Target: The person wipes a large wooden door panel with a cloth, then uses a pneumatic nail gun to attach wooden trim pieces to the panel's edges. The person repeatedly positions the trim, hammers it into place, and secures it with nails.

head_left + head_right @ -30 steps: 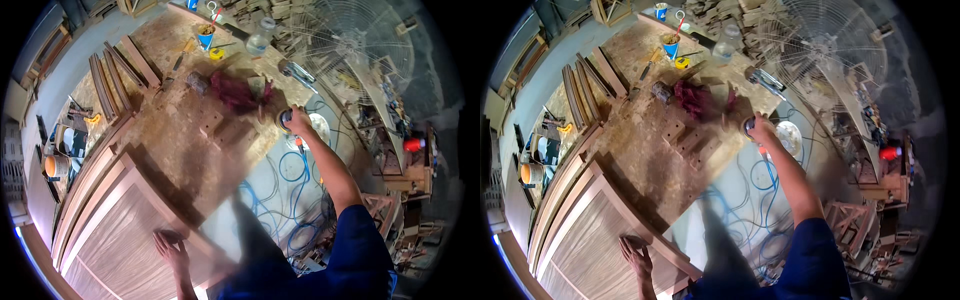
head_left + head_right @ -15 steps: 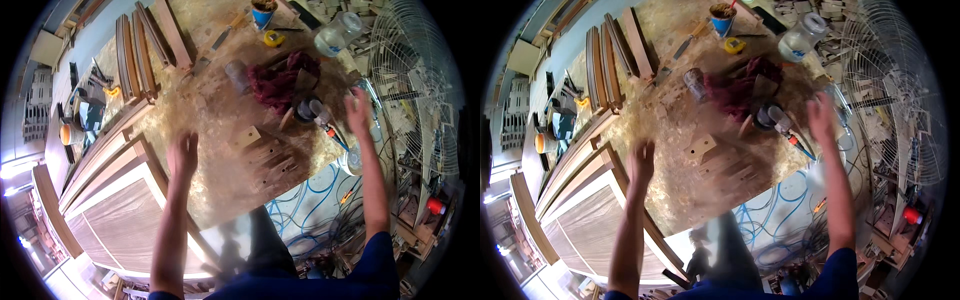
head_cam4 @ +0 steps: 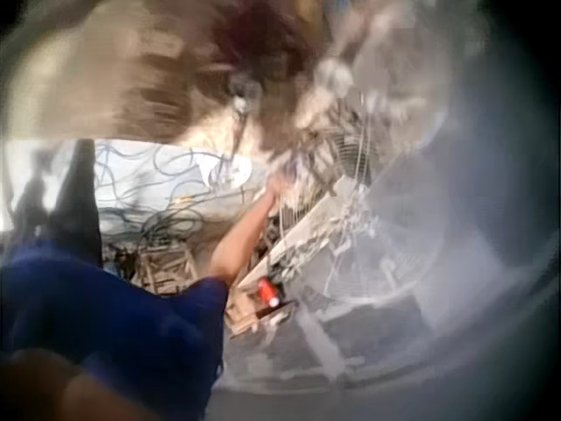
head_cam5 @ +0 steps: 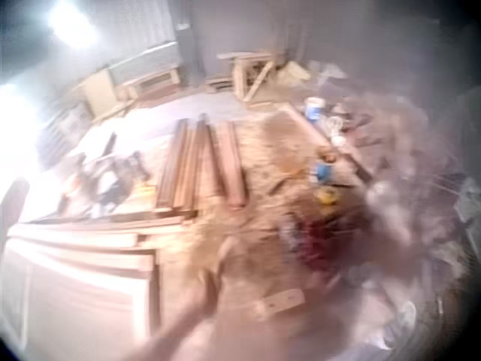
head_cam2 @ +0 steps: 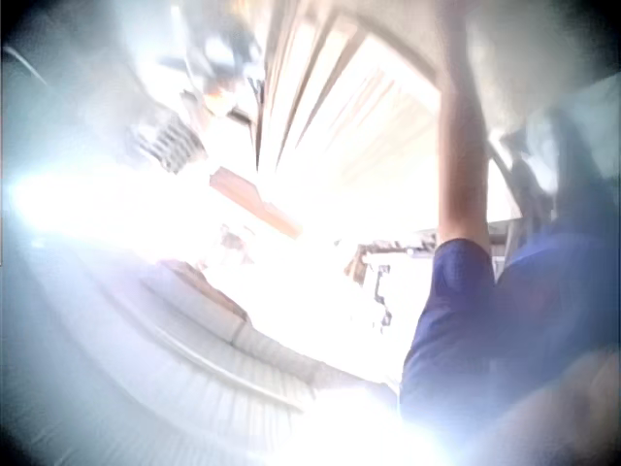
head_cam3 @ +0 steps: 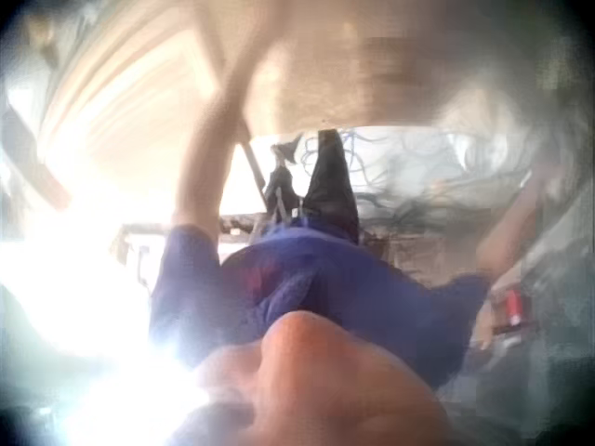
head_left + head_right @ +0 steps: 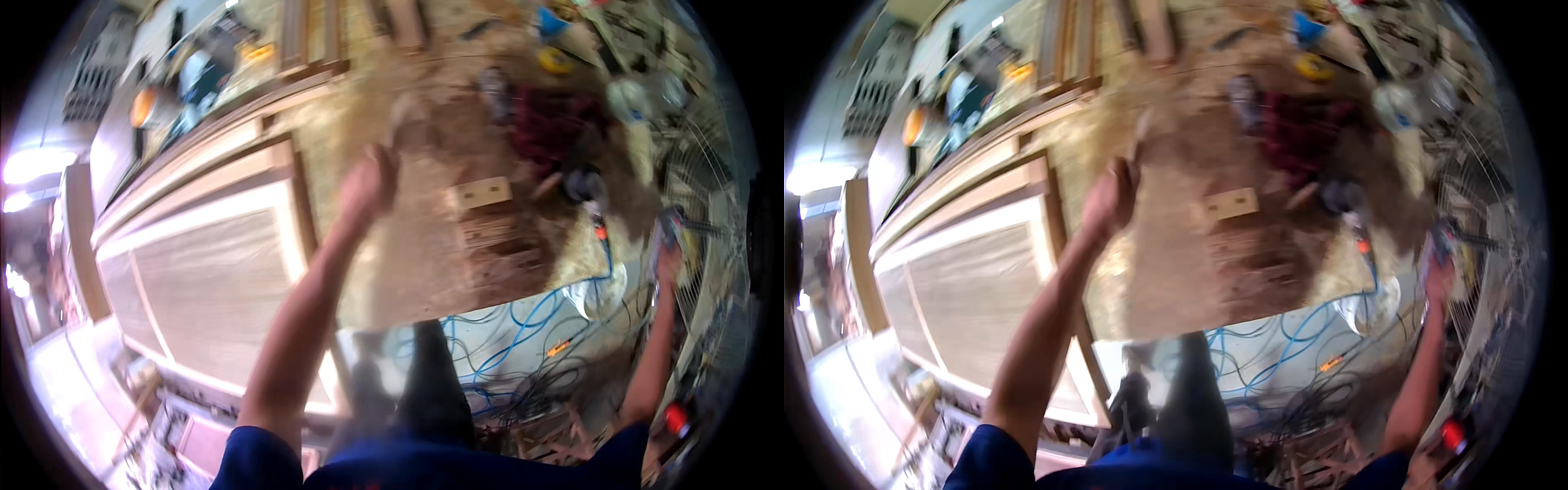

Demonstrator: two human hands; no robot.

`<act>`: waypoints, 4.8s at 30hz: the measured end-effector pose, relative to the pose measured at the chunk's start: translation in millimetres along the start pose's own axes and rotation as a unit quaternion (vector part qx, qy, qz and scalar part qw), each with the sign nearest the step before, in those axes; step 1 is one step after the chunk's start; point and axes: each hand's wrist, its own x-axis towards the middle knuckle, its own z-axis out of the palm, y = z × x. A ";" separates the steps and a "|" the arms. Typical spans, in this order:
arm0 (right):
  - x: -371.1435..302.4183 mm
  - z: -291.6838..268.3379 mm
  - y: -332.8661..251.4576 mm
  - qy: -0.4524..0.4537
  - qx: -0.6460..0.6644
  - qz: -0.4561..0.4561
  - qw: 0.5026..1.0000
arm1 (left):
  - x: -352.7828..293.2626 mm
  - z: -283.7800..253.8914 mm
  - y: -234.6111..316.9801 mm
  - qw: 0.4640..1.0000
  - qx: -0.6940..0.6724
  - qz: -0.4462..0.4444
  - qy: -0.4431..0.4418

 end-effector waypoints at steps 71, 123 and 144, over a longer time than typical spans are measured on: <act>-351.3 -137.4 -922.5 -0.224 0.778 -0.226 0.542 | -611.4 55.7 -121.7 0.736 -0.454 -0.420 0.275; -749.2 -294.8 -712.7 -0.299 0.233 -0.638 0.670 | -614.6 -137.5 -329.2 0.954 -0.293 -0.061 -0.028; -719.6 -174.2 -561.6 -0.412 0.533 -0.260 0.692 | -213.1 -140.6 -430.0 0.919 0.234 0.229 0.219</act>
